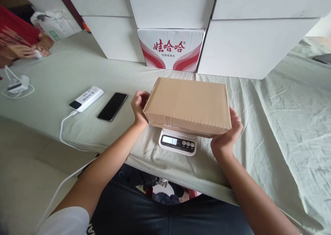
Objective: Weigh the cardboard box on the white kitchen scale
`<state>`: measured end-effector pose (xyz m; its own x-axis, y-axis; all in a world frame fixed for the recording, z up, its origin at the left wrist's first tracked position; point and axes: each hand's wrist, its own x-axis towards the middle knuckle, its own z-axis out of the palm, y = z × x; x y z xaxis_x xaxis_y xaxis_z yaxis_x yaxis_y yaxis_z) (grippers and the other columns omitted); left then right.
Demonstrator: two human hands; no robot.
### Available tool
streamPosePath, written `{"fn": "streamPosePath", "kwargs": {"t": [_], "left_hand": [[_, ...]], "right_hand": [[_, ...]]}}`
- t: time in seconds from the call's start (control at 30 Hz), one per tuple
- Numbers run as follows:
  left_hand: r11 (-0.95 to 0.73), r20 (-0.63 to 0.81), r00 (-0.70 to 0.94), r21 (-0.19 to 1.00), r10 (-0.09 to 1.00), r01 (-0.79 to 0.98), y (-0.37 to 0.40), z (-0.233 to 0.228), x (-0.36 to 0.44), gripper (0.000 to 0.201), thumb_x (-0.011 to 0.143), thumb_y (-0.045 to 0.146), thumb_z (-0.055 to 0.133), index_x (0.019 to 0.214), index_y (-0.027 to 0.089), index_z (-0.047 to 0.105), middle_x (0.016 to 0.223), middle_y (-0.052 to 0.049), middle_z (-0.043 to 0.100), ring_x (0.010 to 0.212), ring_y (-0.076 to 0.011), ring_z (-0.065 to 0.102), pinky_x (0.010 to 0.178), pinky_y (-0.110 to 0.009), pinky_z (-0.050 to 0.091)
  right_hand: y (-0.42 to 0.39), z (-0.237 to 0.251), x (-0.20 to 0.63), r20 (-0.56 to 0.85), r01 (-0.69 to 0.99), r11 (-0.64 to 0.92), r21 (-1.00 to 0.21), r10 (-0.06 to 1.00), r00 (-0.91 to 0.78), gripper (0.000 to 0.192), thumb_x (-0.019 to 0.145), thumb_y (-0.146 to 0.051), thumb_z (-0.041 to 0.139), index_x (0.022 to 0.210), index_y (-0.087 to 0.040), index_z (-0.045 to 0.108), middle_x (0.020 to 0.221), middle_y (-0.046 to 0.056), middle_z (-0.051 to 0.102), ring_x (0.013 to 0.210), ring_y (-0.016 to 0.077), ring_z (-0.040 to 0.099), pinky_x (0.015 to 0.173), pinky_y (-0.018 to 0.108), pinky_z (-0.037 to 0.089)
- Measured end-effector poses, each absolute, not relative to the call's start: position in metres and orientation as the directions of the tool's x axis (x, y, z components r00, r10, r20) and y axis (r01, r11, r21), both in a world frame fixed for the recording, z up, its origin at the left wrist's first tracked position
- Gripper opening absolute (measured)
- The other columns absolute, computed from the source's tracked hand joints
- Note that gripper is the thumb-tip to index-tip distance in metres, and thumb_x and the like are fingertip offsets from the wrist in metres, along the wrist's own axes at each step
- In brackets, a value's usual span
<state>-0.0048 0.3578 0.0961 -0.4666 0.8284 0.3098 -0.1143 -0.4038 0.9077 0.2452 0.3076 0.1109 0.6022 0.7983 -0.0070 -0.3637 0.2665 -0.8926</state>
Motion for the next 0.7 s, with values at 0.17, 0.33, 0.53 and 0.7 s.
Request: {"fn": "streamPosePath", "kwargs": {"t": [0.17,0.33,0.53,0.7], "left_hand": [[-0.431,0.373,-0.4,0.9,0.837,-0.062,0.356,0.084,-0.003,0.049,0.094,0.064,0.052,0.079,0.023,0.073,0.077,-0.004,0.071,0.075,-0.0198,0.067,0.064,-0.031,0.05],[-0.467,0.406,-0.321,0.873,0.855,-0.138,0.361,0.079,0.0,0.063,0.091,0.079,0.047,0.097,0.024,0.077,0.105,-0.011,0.081,0.114,-0.0292,0.074,0.089,-0.038,0.059],[-0.384,0.349,-0.16,0.851,0.923,-0.36,0.385,0.098,0.017,0.075,0.095,0.085,0.038,0.12,0.024,0.073,0.141,-0.012,0.074,0.153,-0.0321,0.053,0.127,-0.048,0.043],[-0.218,0.181,-0.133,0.909,0.974,-0.356,0.424,0.097,0.036,0.075,0.1,0.08,0.032,0.133,0.025,0.069,0.156,-0.011,0.065,0.162,-0.028,0.042,0.136,-0.046,0.031]], "right_hand": [[0.298,0.112,0.233,-0.043,-0.416,0.28,-0.865,0.785,0.617,0.036,0.088,-0.058,0.058,0.081,-0.025,0.068,0.088,0.001,0.072,0.092,0.0199,0.071,0.075,0.029,0.062],[0.306,0.116,0.24,0.028,-0.449,0.289,-0.845,0.864,0.502,0.047,0.088,-0.071,0.057,0.089,-0.026,0.072,0.098,0.001,0.079,0.117,0.0223,0.073,0.098,0.036,0.064],[0.359,0.131,0.26,0.182,-0.483,0.31,-0.819,0.938,0.295,0.059,0.09,-0.078,0.048,0.102,-0.026,0.073,0.107,0.006,0.08,0.128,0.0277,0.072,0.101,0.051,0.066],[0.418,0.102,0.259,0.185,-0.463,0.346,-0.816,0.915,0.358,0.053,0.092,-0.072,0.048,0.099,-0.025,0.071,0.101,0.003,0.08,0.118,0.0235,0.074,0.096,0.046,0.067]]}}
